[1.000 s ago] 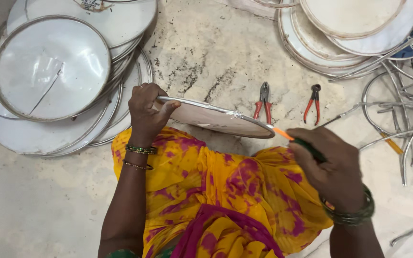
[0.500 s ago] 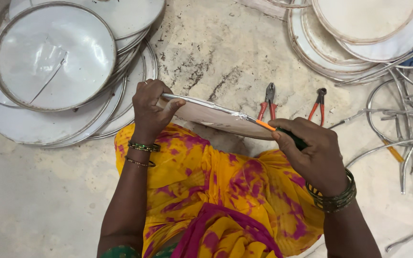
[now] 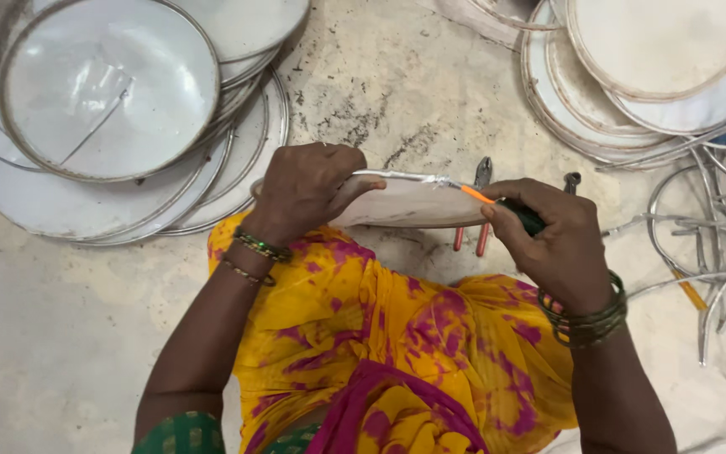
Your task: The person is assembling drum heads by fitting white membranes into metal rings and using pliers and a small pointed tool to secure and crimp the metal edges.
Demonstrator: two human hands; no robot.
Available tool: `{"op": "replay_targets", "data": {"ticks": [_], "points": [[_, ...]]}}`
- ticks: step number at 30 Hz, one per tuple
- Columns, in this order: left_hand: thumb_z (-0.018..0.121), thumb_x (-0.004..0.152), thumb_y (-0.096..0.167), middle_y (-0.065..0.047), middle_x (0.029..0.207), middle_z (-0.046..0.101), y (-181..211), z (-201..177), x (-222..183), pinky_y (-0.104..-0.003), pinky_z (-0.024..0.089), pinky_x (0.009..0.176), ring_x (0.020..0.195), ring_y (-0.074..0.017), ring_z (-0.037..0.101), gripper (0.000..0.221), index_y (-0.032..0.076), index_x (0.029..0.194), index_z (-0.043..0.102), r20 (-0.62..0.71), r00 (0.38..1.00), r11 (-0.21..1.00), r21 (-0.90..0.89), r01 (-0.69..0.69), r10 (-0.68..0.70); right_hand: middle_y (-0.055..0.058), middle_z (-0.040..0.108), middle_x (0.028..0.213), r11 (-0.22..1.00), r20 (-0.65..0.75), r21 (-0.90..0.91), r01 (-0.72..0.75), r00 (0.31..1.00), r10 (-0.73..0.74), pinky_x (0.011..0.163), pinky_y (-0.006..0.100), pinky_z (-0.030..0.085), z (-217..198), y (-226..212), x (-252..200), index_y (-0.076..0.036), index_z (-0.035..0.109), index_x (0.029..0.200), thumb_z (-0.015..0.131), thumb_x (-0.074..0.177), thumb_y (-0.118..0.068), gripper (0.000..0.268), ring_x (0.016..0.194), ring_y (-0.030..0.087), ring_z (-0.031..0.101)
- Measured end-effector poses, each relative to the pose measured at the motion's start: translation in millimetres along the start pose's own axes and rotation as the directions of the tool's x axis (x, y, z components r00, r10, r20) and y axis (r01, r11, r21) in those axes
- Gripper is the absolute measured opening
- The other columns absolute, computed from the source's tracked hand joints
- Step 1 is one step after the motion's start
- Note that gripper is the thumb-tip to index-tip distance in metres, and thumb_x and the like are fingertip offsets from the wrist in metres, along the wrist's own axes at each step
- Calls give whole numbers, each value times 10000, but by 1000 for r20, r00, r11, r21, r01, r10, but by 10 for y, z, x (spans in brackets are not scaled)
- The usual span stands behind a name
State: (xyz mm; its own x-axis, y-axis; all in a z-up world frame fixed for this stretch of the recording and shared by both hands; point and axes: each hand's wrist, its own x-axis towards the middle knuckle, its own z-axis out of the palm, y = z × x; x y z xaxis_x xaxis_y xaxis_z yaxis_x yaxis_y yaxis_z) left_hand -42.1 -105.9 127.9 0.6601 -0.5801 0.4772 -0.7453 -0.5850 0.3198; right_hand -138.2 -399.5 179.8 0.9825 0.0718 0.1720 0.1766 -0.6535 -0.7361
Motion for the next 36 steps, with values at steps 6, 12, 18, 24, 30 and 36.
{"op": "replay_targets", "data": {"ticks": [6,12,18,24,30,36], "points": [[698,1002,443,-43,623,611,-21,95,135,-393,455,483,555,-247,634,385,134,782,631,-108,992,995,61,79,-72,116,738,1007,961,-344,-212,181,906,-246,731,284,562,521,93,37,-29,725,1139,760,1003,-83,150,844,147,707],[698,986,461,-47,577,602,-121,128,212,-396,447,458,523,-246,627,403,139,749,647,-119,985,986,92,140,-129,160,734,969,967,-583,-62,247,777,-236,682,296,576,1152,494,205,32,700,1147,727,983,4,168,813,177,724],[677,996,477,-47,593,620,-184,135,181,-398,451,461,529,-254,632,422,138,745,653,-118,982,979,123,162,-148,106,614,919,955,-627,12,298,746,-225,665,295,478,1608,745,238,40,639,1262,691,1012,33,255,753,156,574],[669,1006,470,-58,613,628,-163,155,209,-408,473,489,557,-273,647,409,140,763,670,-129,979,984,65,167,-158,79,585,904,973,-590,-91,212,776,-224,680,293,453,1640,796,263,28,625,1349,715,1026,-6,336,767,147,544],[647,1000,448,-52,647,658,-143,199,224,-406,478,489,565,-284,655,335,159,846,716,-146,979,990,-26,140,-142,35,673,979,956,-522,255,145,853,10,663,237,475,1396,614,199,10,635,1371,640,1066,-104,326,759,69,571],[661,1013,413,-42,648,681,144,438,340,-375,464,437,483,-218,633,276,147,985,733,-230,922,950,-91,300,-313,12,616,834,730,-151,678,-90,954,258,531,211,393,1064,548,537,-43,645,1334,604,1081,-186,293,634,50,502]]}}
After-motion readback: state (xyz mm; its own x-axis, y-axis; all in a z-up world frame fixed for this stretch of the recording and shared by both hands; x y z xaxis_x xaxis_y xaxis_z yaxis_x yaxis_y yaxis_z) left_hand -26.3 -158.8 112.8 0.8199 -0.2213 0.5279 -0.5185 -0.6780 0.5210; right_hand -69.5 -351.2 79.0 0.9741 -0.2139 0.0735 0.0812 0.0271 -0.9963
